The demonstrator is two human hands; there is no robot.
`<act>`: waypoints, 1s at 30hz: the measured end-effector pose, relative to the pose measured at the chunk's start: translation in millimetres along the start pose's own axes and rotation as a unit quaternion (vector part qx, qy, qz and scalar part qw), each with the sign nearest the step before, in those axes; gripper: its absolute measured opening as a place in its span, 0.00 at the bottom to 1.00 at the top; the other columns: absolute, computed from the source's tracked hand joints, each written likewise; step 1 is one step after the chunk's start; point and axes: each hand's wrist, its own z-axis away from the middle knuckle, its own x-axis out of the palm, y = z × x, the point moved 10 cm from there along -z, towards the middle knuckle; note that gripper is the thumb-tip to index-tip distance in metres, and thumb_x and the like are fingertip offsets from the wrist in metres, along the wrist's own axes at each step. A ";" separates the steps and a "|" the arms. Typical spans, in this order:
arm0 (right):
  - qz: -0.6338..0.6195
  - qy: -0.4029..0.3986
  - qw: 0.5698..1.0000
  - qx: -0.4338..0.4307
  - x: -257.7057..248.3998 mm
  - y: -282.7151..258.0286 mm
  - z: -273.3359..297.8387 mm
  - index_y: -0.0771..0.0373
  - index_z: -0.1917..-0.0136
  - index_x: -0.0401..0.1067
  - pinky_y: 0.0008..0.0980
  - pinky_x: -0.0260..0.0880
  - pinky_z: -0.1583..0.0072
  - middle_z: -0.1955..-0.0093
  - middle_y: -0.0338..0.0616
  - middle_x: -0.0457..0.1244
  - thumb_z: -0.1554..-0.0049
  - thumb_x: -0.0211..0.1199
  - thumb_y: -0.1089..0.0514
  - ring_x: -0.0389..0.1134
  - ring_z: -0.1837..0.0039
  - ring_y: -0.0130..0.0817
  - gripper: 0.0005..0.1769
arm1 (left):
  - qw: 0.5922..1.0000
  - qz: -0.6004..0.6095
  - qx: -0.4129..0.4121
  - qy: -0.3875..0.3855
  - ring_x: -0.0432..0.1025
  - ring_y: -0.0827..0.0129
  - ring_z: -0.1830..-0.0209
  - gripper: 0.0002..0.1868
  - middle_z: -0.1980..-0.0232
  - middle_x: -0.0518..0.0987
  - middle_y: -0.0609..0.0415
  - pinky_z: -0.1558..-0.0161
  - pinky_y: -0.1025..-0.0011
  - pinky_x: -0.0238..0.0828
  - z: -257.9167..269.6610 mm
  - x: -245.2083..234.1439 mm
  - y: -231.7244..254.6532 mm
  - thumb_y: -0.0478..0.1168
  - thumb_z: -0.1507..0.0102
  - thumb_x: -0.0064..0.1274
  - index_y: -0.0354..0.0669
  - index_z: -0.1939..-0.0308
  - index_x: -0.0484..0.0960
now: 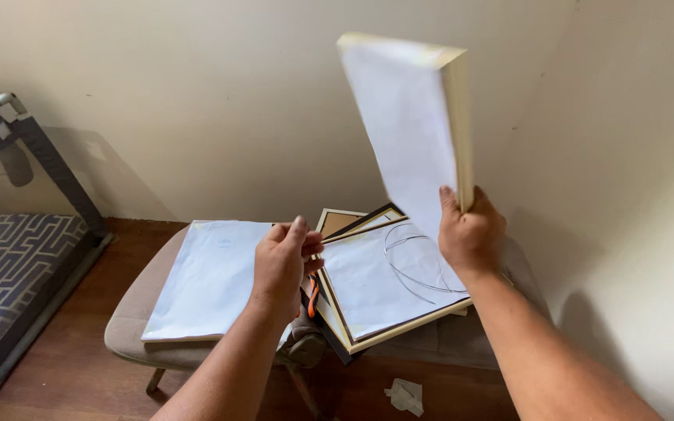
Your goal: The person uses pliers to remove a hanging wire from the back of a picture frame, then wipes the frame's front and back surfaces with a tissue. The frames are handled one at a time on a chair in a room with a baby playpen visible.
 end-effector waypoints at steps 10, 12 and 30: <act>-0.288 -0.090 0.890 0.341 29.2 49.7 25.5 0.71 0.30 0.64 0.49 0.57 0.29 0.30 0.62 0.59 0.40 0.61 0.47 0.58 0.26 0.51 0.33 | 0.940 -0.310 0.042 0.136 0.77 0.61 0.63 0.12 0.64 0.83 0.49 0.58 0.65 0.73 1.3 -83.2 -49.4 0.41 0.35 0.52 0.34 0.57 0.83; -0.305 -0.118 0.862 0.387 43.1 59.8 46.3 0.75 0.28 0.61 0.52 0.57 0.27 0.27 0.66 0.57 0.39 0.61 0.46 0.57 0.24 0.55 0.36 | 0.903 -0.401 0.044 0.148 0.79 0.56 0.59 0.12 0.61 0.84 0.48 0.53 0.62 0.74 3.8 -91.9 -51.8 0.42 0.35 0.52 0.36 0.56 0.83; -0.355 -0.251 0.760 0.483 106.5 99.9 121.1 0.70 0.26 0.59 0.50 0.69 0.33 0.29 0.59 0.62 0.38 0.50 0.46 0.66 0.29 0.51 0.34 | 0.590 -0.802 -0.026 -0.090 0.36 0.43 0.18 0.26 0.20 0.49 0.39 0.29 0.38 0.38 -5.2 -122.3 -134.2 0.48 0.39 0.54 0.56 0.37 0.74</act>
